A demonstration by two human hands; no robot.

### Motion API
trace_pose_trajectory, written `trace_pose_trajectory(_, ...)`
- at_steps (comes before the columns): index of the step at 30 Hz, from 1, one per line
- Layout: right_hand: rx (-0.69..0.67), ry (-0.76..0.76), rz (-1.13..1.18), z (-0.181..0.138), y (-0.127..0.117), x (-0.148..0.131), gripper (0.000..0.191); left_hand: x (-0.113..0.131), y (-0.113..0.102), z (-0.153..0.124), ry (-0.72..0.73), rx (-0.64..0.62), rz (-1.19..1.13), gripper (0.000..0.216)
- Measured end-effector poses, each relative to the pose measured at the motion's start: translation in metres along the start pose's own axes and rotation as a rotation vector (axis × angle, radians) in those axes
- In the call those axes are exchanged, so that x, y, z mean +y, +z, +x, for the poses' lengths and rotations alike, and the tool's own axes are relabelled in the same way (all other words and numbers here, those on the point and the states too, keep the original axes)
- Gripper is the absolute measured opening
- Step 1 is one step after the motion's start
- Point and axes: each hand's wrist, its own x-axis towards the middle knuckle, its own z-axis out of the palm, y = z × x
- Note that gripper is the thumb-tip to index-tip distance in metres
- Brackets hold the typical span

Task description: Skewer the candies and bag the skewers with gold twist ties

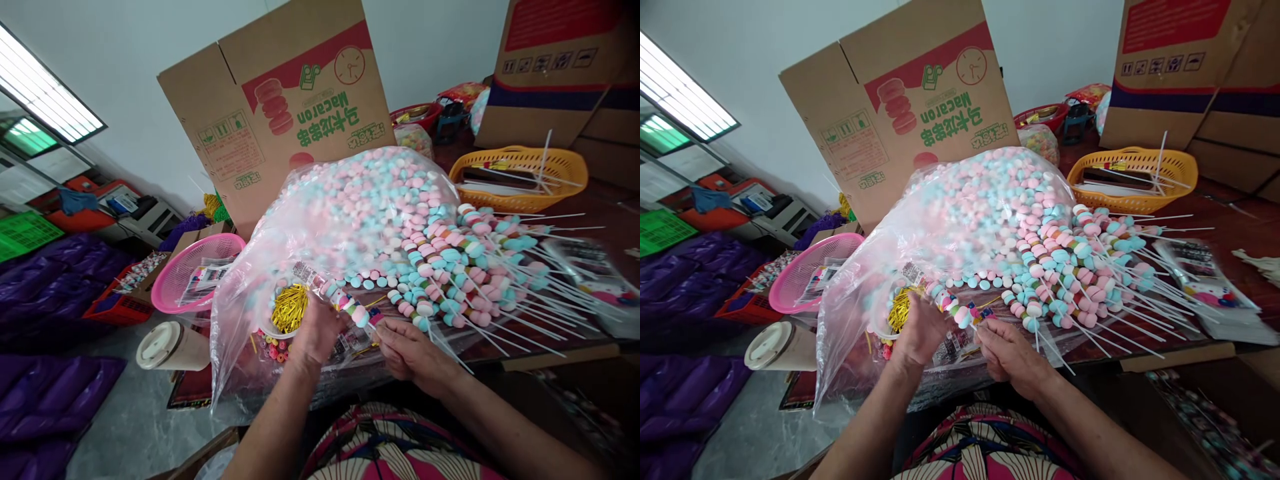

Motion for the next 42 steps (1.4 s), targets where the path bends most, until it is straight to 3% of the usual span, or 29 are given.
trace_pose_trajectory(4,-0.165,0.143,0.189,-0.006,0.003,0.000,0.038,0.034,-0.001,0.014,0.041,-0.118,-0.023,0.058)
trace_pose_trajectory(7,-0.172,0.135,0.118,-0.008,0.009,0.002,0.037,0.035,0.011,0.019,0.093,-0.097,-0.091,0.033)
trace_pose_trajectory(9,-0.068,0.006,-0.112,-0.008,0.012,0.004,0.036,0.027,0.019,0.018,0.093,0.008,-0.155,0.023)
trace_pose_trajectory(13,0.250,-0.466,-0.824,-0.005,0.009,0.007,0.029,0.004,0.030,0.013,0.041,0.277,-0.192,0.042)
trace_pose_trajectory(16,0.337,-0.594,-1.047,-0.001,0.006,0.009,0.025,-0.007,0.031,0.009,0.069,0.355,-0.158,0.050)
trace_pose_trajectory(19,0.256,-0.514,-0.918,-0.002,0.005,0.002,0.030,-0.003,0.020,0.009,-0.034,0.237,-0.103,0.053)
trace_pose_trajectory(21,0.173,-0.341,-0.680,-0.006,0.004,-0.004,0.034,0.010,0.010,0.011,-0.047,0.136,-0.077,0.051)
trace_pose_trajectory(24,0.030,-0.036,-0.325,-0.011,0.006,-0.007,0.038,0.031,0.001,0.015,0.117,0.090,-0.055,0.055)
trace_pose_trajectory(26,-0.030,0.062,-0.232,-0.011,0.009,-0.005,0.039,0.036,0.005,0.017,0.176,0.095,-0.020,0.047)
trace_pose_trajectory(29,0.046,-0.085,-0.390,-0.005,0.016,-0.001,0.037,0.024,0.020,0.017,0.166,0.239,-0.059,0.028)
trace_pose_trajectory(31,0.164,-0.294,-0.614,0.001,0.019,-0.001,0.035,0.009,0.029,0.016,0.148,0.376,-0.134,0.030)
trace_pose_trajectory(33,0.243,-0.429,-0.785,0.006,0.017,-0.003,0.034,-0.005,0.032,0.014,0.147,0.429,-0.164,0.035)
trace_pose_trajectory(36,0.198,-0.383,-0.830,0.010,0.011,-0.004,0.033,-0.011,0.026,0.013,0.118,0.381,-0.124,0.039)
trace_pose_trajectory(39,0.092,-0.312,-0.858,0.006,0.006,-0.002,0.034,0.001,0.016,0.016,0.110,0.420,-0.104,0.039)
trace_pose_trajectory(42,0.066,-0.369,-1.001,0.000,0.007,0.002,0.031,0.011,0.012,0.020,0.157,0.434,-0.122,0.040)
